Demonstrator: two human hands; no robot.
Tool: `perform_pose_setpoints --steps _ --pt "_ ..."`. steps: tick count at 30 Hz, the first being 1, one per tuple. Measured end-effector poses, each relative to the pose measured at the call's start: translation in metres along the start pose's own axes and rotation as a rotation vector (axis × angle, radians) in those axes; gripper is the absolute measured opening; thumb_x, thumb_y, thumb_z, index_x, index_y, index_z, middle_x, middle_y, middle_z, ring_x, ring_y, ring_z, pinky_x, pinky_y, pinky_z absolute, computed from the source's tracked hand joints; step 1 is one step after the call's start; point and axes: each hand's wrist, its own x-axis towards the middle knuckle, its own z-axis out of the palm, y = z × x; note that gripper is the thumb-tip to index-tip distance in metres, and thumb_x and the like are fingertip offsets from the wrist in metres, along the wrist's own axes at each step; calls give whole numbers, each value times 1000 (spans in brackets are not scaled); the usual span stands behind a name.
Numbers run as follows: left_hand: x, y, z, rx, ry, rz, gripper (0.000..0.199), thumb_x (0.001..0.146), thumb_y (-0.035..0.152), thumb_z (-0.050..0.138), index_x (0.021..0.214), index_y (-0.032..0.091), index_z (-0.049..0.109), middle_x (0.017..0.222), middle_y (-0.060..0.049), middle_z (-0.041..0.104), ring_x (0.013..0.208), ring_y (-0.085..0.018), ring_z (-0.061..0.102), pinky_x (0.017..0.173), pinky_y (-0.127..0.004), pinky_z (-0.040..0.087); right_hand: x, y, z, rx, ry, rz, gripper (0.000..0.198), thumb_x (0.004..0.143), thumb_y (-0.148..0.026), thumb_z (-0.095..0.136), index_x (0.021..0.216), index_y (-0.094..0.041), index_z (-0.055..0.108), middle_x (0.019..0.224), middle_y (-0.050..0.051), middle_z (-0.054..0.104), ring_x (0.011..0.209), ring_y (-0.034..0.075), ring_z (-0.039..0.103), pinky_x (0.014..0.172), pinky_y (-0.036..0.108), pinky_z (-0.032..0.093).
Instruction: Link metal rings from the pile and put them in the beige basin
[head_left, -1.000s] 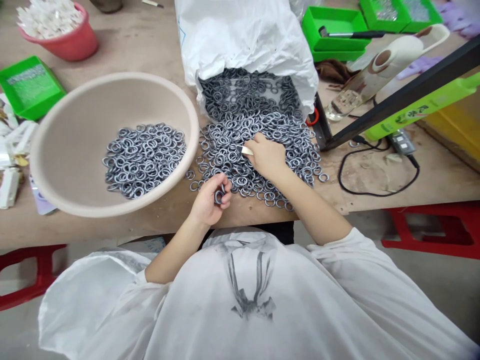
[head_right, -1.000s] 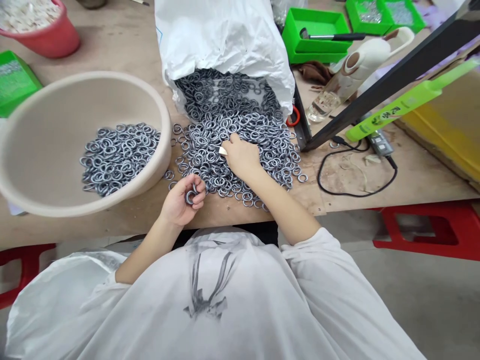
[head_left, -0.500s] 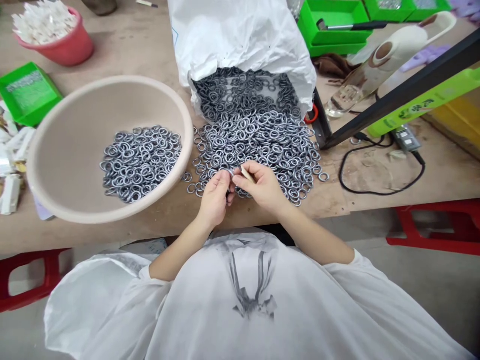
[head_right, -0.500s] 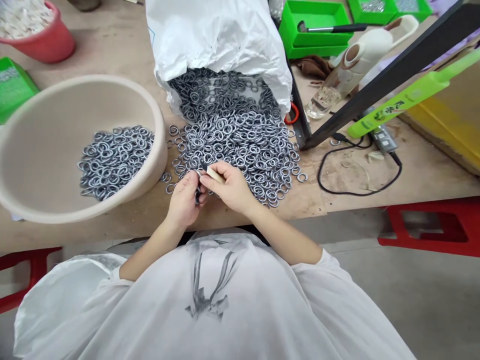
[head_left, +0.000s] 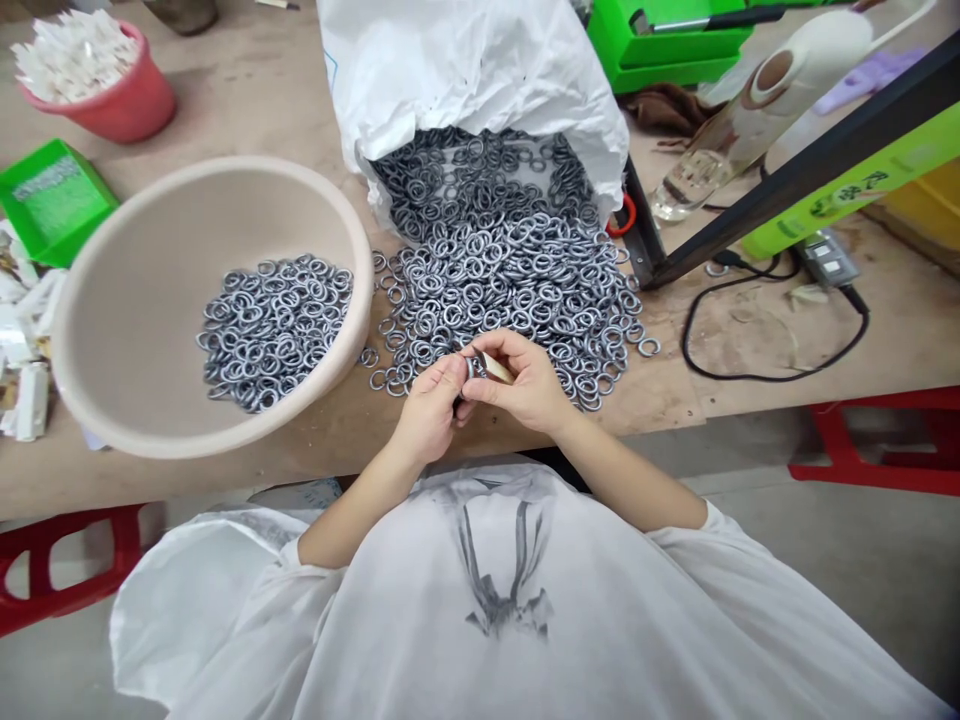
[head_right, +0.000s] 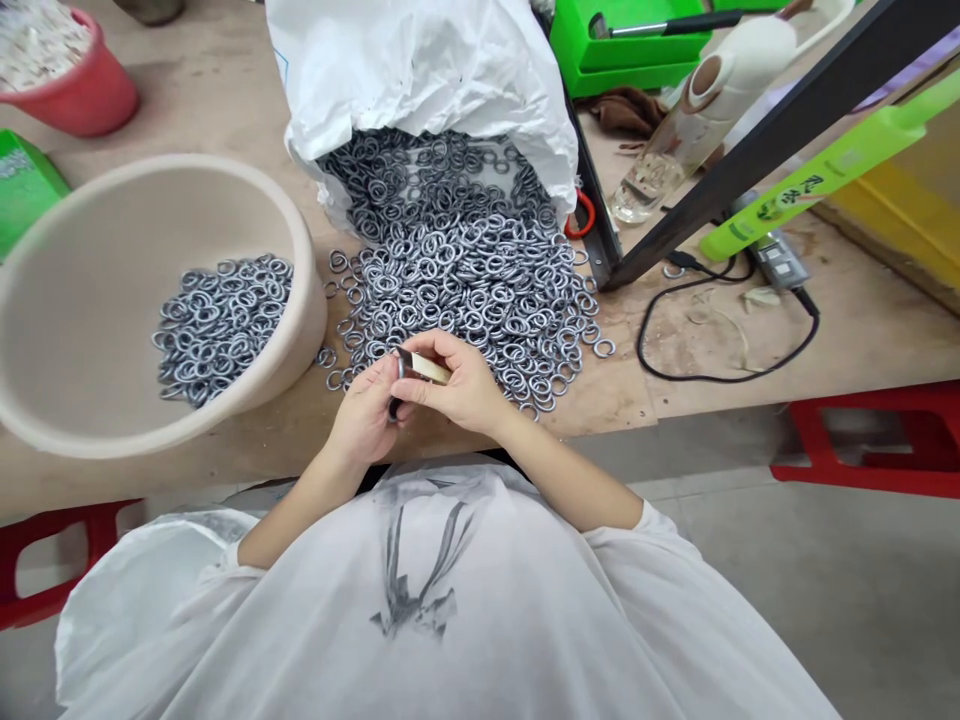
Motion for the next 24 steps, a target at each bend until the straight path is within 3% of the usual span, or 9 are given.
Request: perform_pose_setpoints --steps 3,5,9,14,19,22,24 --pt "-1 2 2 20 -28 2 52 71 60 77 66 17 48 57 5 43 44 -5 37 39 -18 27 0 -2 -2 -53 60 29 42 80 -62 68 85 -21 61 73 -2 58 64 13 52 64 27 44" --pt "-1 3 2 15 -32 2 52 71 59 77 65 17 47 57 5 43 44 -4 37 39 -17 27 -3 -6 -6 -200 76 -8 44 84 -64 62 80 -20 58 67 -4 52 60 11 45 60 26 38" --pt "0 4 3 -28 -10 1 51 70 58 78 67 17 48 57 6 43 43 -4 37 39 -17 29 -14 -14 -11 -572 -52 -195 47 93 -61 49 74 -19 56 68 -1 51 62 12 44 60 26 31" --pt "2 4 5 -39 14 -5 51 68 58 81 66 17 49 57 6 44 43 -4 36 39 -17 30 -21 -16 -9 -747 -125 -258 50 99 -58 39 72 -20 55 69 0 51 62 12 43 60 27 28" --pt "-3 2 2 15 -69 16 51 70 59 79 64 17 51 55 5 43 44 -5 36 40 -18 27 -15 -14 -13 -777 -103 -159 52 98 -59 38 64 -20 45 63 -2 47 59 11 41 59 27 26" --pt "-7 2 -2 79 -173 16 50 77 58 74 61 16 52 54 3 42 45 -6 37 42 -20 27 -1 -10 -24 -803 -5 -18 53 98 -58 39 60 -20 43 57 -3 43 56 12 40 58 27 25" --pt "-8 3 -6 86 -164 33 47 79 56 72 62 16 54 56 2 44 46 -6 38 42 -20 27 15 -10 -32 -886 75 30 52 97 -58 41 62 -20 49 57 -2 47 57 13 42 58 27 25"
